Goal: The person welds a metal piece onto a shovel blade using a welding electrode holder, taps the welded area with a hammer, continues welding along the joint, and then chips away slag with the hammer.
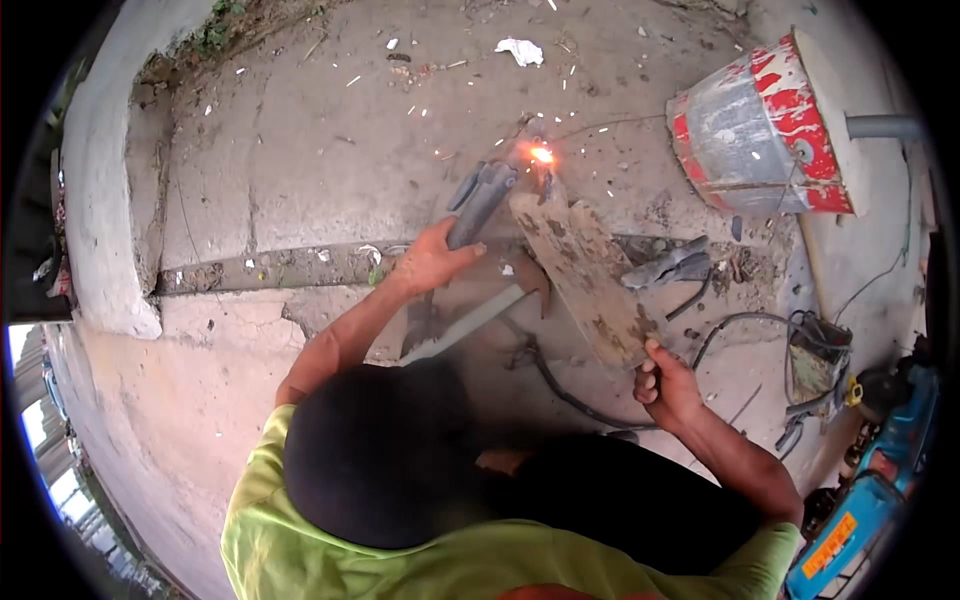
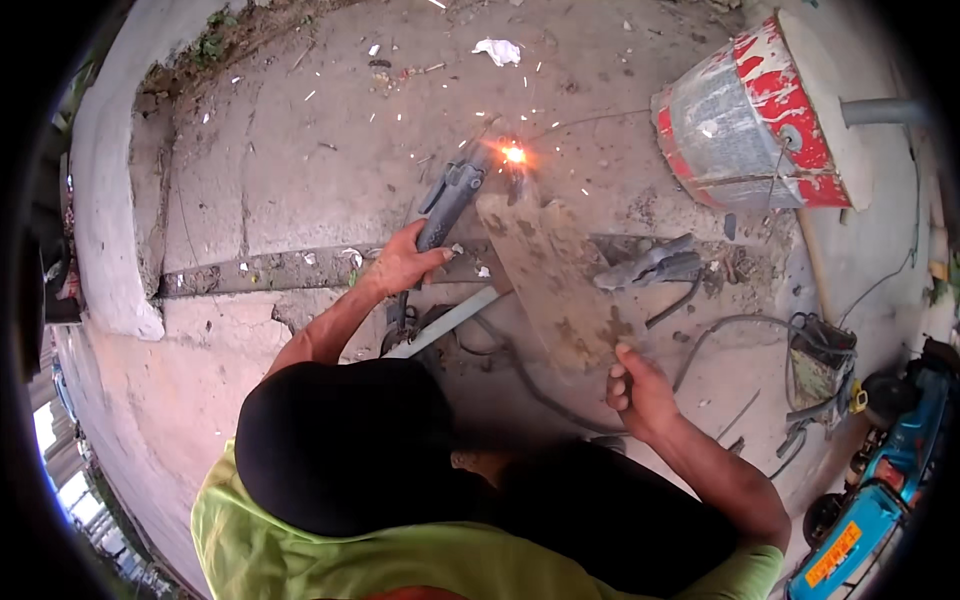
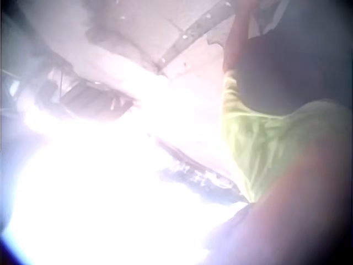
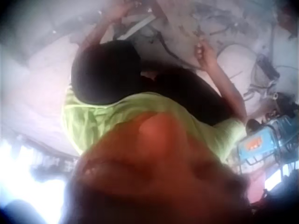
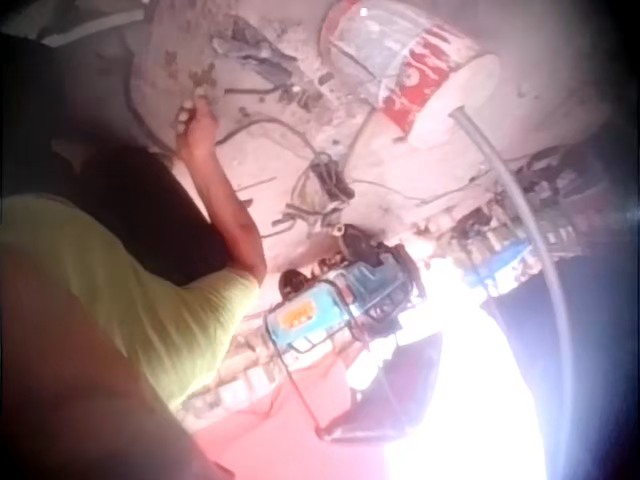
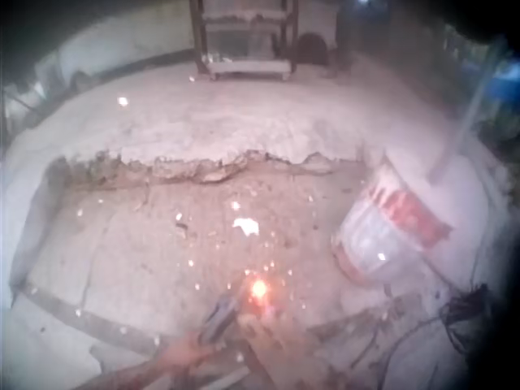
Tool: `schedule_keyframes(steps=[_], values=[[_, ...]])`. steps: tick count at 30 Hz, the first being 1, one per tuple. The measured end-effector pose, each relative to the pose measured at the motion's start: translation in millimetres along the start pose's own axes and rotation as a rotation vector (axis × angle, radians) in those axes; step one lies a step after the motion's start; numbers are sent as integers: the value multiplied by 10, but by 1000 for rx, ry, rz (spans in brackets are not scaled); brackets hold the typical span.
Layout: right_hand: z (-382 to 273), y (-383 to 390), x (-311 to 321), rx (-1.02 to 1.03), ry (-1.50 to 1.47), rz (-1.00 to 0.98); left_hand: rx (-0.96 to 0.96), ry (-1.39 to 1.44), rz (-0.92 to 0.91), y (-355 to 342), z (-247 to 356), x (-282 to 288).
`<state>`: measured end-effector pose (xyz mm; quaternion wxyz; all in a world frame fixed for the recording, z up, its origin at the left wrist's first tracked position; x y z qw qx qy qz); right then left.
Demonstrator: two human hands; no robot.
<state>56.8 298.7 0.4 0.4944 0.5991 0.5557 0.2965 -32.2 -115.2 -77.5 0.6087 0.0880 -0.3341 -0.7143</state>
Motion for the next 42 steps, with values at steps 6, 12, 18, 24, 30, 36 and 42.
schedule_keyframes(steps=[6, 12, 18, 24, 30, 36, 42], values=[[-114, 42, -41, 22, -39, -19, 32, 1, 7, 79, 10, 20], [-307, 152, -136, 8, -56, -12, 38, -2, 6, 44, -83, 26], [-357, 173, -167, 14, -89, -26, 48, -75, 24, 61, 41, 64], [-267, 125, -94, -3, -76, 48, 43, -78, 27, 85, 61, 66], [-274, 127, -113, 19, -55, 23, 45, -92, 16, 87, 76, 57], [-281, 128, -132, 20, 6, 24, 66, -99, 8, 95, 83, 54], [-279, 129, -122, 9, -52, 44, 85, -122, 7, 71, 34, 43]])
Point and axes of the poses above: each hand's wrist, its own y-axis away from the middle knuckle, its own x-axis out of the back of the hand, z = x × y, the point moved 8 cm from there along -y, towards the middle knuckle, and after that the axes turned 2 degrees about x, right-handed, at the moved point
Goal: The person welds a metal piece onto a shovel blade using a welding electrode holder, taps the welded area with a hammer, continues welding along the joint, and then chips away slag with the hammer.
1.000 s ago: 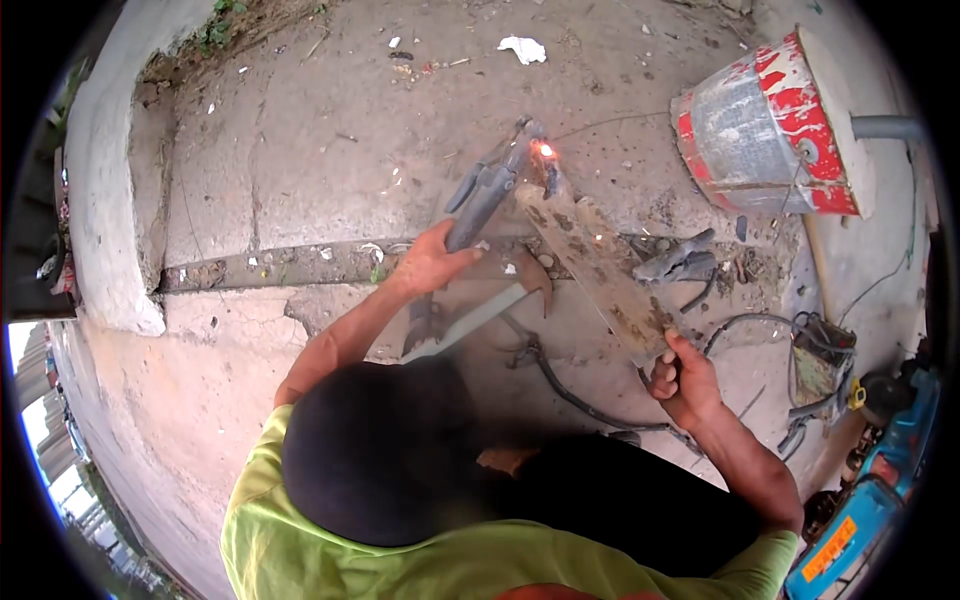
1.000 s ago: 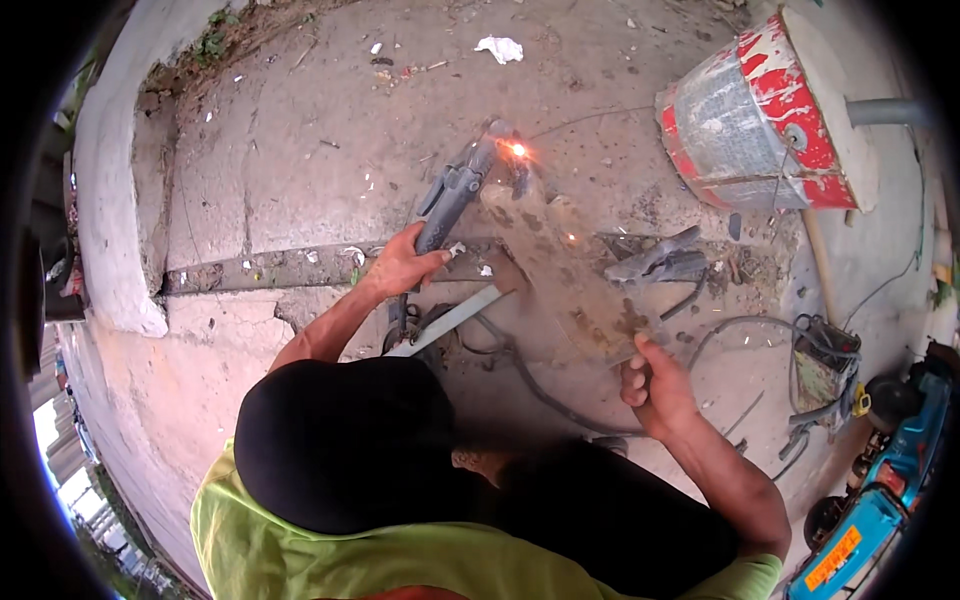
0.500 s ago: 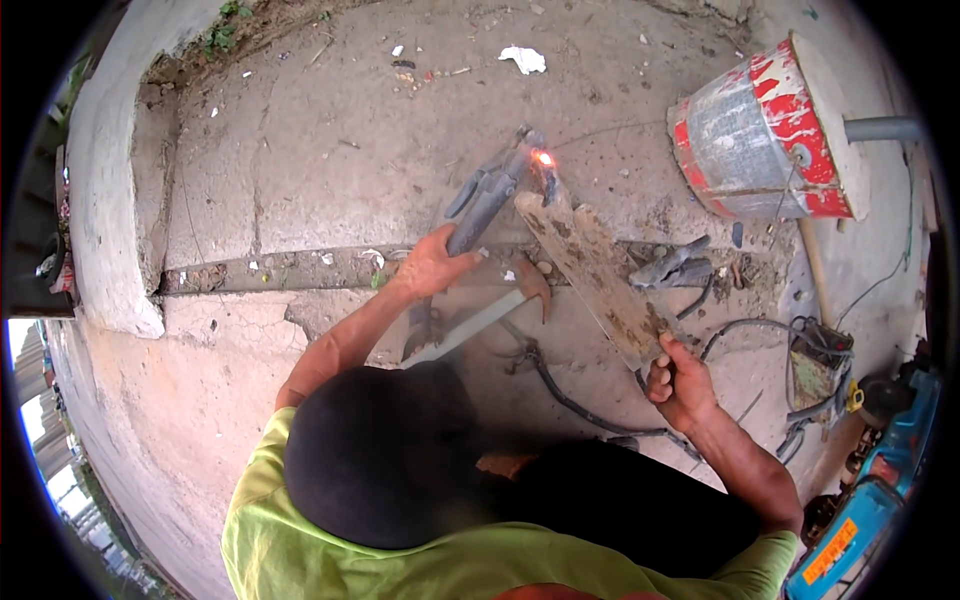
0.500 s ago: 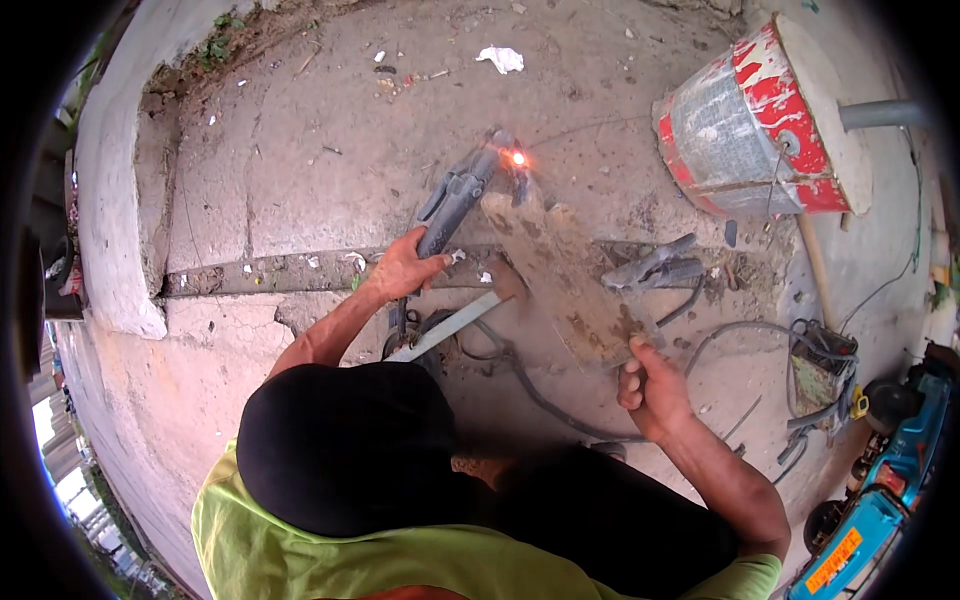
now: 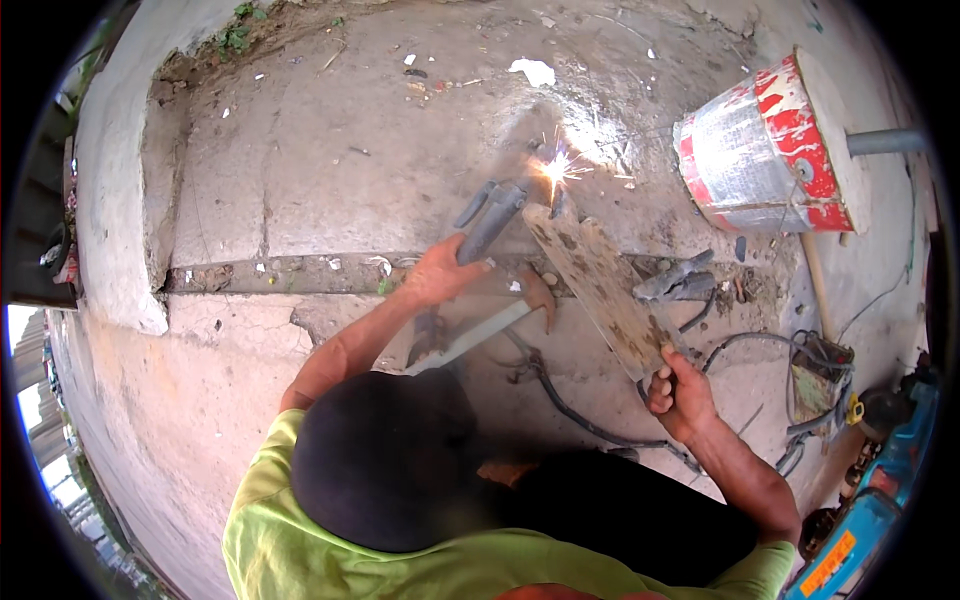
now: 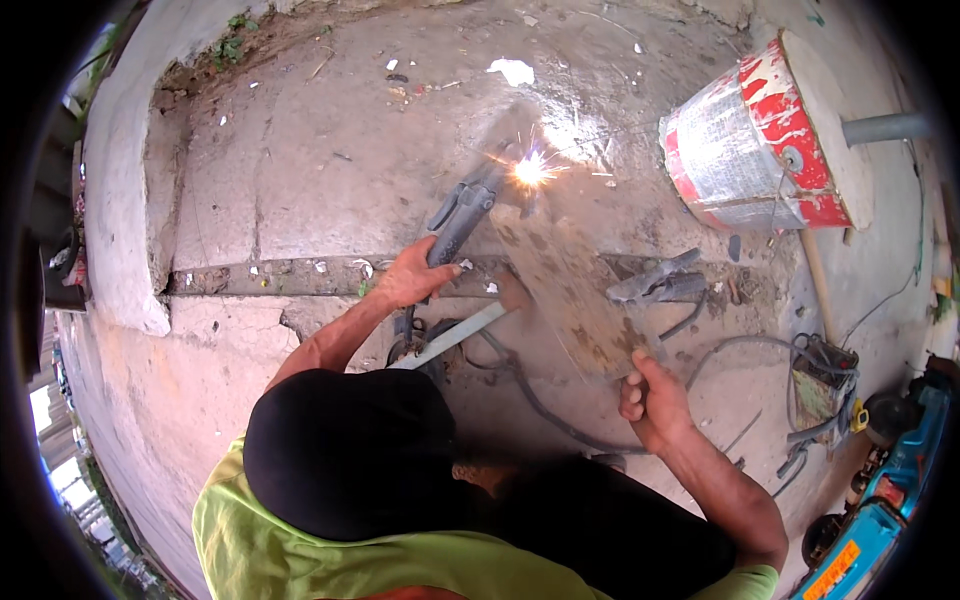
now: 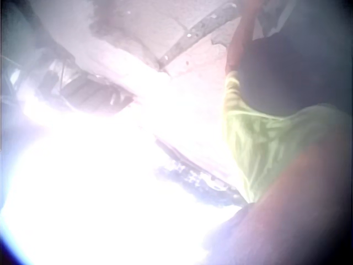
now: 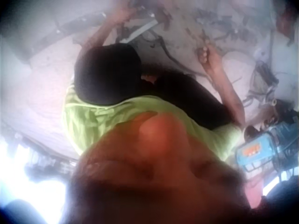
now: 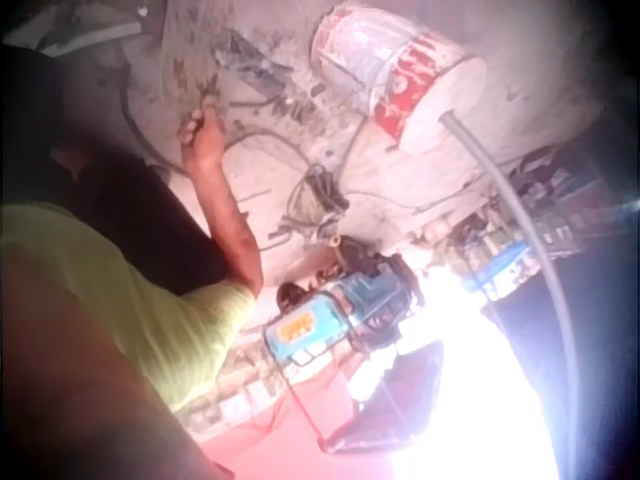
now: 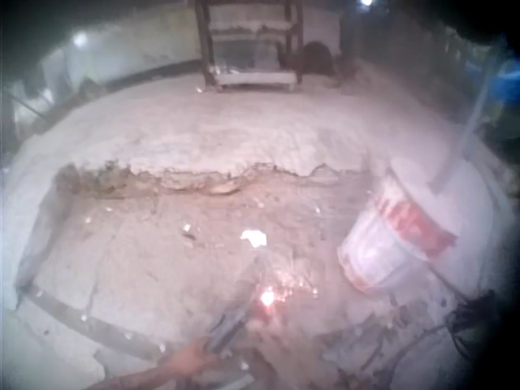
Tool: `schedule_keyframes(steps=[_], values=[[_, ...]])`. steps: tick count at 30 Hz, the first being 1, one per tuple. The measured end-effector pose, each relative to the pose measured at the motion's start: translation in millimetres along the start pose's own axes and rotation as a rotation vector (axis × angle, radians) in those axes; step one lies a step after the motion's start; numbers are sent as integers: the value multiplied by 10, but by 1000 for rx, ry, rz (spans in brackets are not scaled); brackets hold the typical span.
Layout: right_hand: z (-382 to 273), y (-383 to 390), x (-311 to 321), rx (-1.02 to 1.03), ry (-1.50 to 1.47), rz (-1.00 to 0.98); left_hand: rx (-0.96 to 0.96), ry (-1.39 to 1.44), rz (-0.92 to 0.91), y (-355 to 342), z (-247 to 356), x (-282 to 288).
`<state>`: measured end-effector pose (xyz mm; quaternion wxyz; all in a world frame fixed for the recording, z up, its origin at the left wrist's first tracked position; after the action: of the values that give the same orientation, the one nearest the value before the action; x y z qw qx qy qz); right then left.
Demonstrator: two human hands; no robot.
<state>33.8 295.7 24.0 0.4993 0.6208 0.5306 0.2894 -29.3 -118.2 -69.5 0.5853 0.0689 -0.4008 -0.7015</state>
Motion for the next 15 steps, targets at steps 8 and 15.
schedule_keyframes(steps=[8, 15], values=[[28, -65, 66, 9, 10, -69, -74, -87, 16, -82, -61, -21], [45, -129, 111, 45, 47, -138, -574, -736, 265, -345, -513, -192]])
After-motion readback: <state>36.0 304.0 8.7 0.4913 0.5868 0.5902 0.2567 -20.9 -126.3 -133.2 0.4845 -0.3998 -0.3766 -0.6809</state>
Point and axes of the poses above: each hand's wrist, its own y-axis away from the middle knuckle, its own x-axis out of the back of the hand, z = x × y, the point moved 8 cm from there along -y, towards the middle knuckle, and after that the axes turned 2 degrees about x, right-handed, at the moved point
